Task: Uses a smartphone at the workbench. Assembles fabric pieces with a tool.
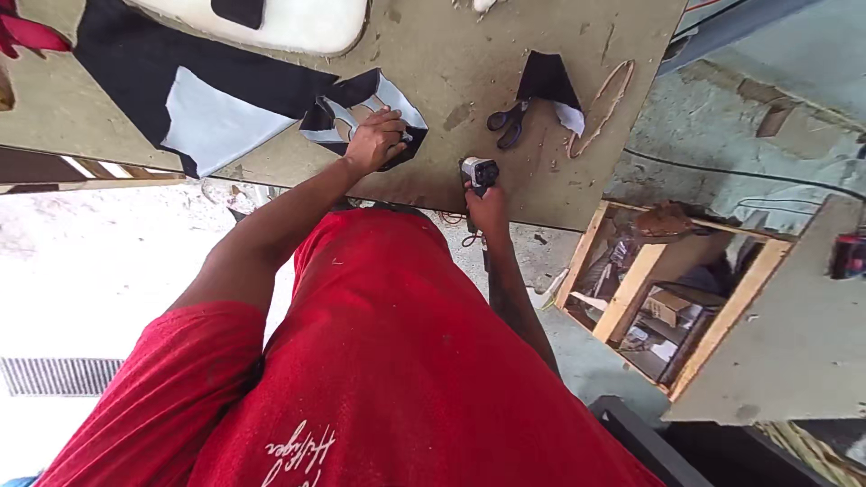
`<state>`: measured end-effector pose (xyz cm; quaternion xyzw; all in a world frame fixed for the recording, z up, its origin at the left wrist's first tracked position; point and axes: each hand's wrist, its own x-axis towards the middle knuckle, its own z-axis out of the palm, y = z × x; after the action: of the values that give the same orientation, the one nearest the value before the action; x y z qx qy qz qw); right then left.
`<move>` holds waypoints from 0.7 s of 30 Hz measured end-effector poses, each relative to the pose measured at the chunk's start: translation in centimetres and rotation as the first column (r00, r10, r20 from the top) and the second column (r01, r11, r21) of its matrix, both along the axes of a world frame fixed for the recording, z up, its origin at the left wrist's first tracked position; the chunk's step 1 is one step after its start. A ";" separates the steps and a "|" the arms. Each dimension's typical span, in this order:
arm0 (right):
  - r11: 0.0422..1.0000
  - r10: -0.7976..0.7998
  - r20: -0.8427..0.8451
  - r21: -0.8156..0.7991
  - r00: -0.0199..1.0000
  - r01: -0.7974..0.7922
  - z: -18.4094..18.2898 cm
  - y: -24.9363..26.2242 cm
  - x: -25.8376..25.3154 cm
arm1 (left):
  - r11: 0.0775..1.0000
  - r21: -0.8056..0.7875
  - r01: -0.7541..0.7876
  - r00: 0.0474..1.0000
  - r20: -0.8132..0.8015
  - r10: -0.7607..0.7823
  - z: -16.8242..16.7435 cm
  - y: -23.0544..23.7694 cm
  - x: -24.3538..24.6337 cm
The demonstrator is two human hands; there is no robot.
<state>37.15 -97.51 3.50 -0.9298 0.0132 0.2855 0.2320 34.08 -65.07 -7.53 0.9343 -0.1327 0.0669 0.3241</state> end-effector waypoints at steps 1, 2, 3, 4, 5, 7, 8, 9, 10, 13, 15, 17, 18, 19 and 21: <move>1.000 0.001 -0.007 0.014 1.000 -0.001 0.1 0.1 -0.1 | 1.000 -0.001 0.003 1.000 0.008 -0.003 0.0 0.0 0.1; 1.000 0.005 -0.011 0.031 1.000 -0.005 0.3 0.5 -0.4 | 1.000 -0.007 0.005 1.000 0.017 -0.004 0.0 0.0 0.1; 0.999 0.018 -0.014 0.042 1.000 -0.018 0.5 1.0 -0.7 | 1.000 -0.016 0.005 1.000 0.027 -0.004 0.0 0.1 0.1; 0.998 0.043 -0.020 0.051 0.999 -0.042 0.7 1.8 -1.1 | 1.000 -0.025 0.003 0.999 0.039 -0.002 0.0 0.2 0.1; 0.996 0.072 -0.024 0.060 0.997 -0.070 0.9 2.7 -1.6 | 0.999 -0.037 0.000 0.999 0.054 0.002 -0.2 0.2 0.1; 0.988 0.138 -0.038 0.079 0.990 -0.135 1.5 4.6 -2.5 | 0.998 -0.058 -0.003 0.997 0.074 0.007 -0.4 0.2 0.1; 0.983 0.166 -0.044 0.089 0.985 -0.162 1.8 5.6 -2.8 | 0.998 -0.068 -0.003 0.997 0.076 0.008 -0.4 0.2 0.2; 0.978 0.191 -0.050 0.091 0.980 -0.186 2.1 6.4 -3.0 | 0.997 -0.078 -0.006 0.997 0.076 0.012 -0.4 0.1 0.2; 0.975 0.209 -0.057 0.083 0.976 -0.204 2.3 7.2 -3.1 | 0.996 -0.086 -0.009 0.997 0.074 0.015 -0.4 0.1 0.1; 0.967 0.254 -0.057 0.044 0.966 -0.252 2.5 8.5 -2.7 | 0.994 -0.105 -0.014 0.997 0.073 0.021 -0.3 0.3 0.2; 0.957 0.291 -0.044 0.025 0.956 -0.290 2.5 8.8 -2.2 | 0.993 -0.115 -0.015 0.997 0.073 0.024 0.0 0.3 0.1; 0.947 0.320 -0.036 0.015 0.947 -0.320 2.6 9.0 -2.0 | 0.993 -0.121 -0.018 0.997 0.077 0.028 -0.1 0.3 0.1; 0.944 0.329 -0.034 0.013 0.944 -0.328 2.6 9.2 -1.9 | 0.993 -0.121 -0.018 0.996 0.081 0.028 -0.2 0.3 0.1; 0.942 0.336 -0.035 0.008 0.941 -0.336 2.6 9.4 -1.8 | 0.993 -0.120 -0.018 0.996 0.081 0.028 -0.2 0.4 0.1; 0.940 0.340 -0.039 -0.022 0.940 -0.341 2.7 9.9 -2.0 | 0.992 -0.121 -0.022 0.997 0.077 0.032 -0.4 0.4 0.1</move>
<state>35.19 -87.61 6.22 -0.9162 -0.1397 0.3371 0.1655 34.19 -64.71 -7.89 0.9113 -0.1286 0.1161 0.3735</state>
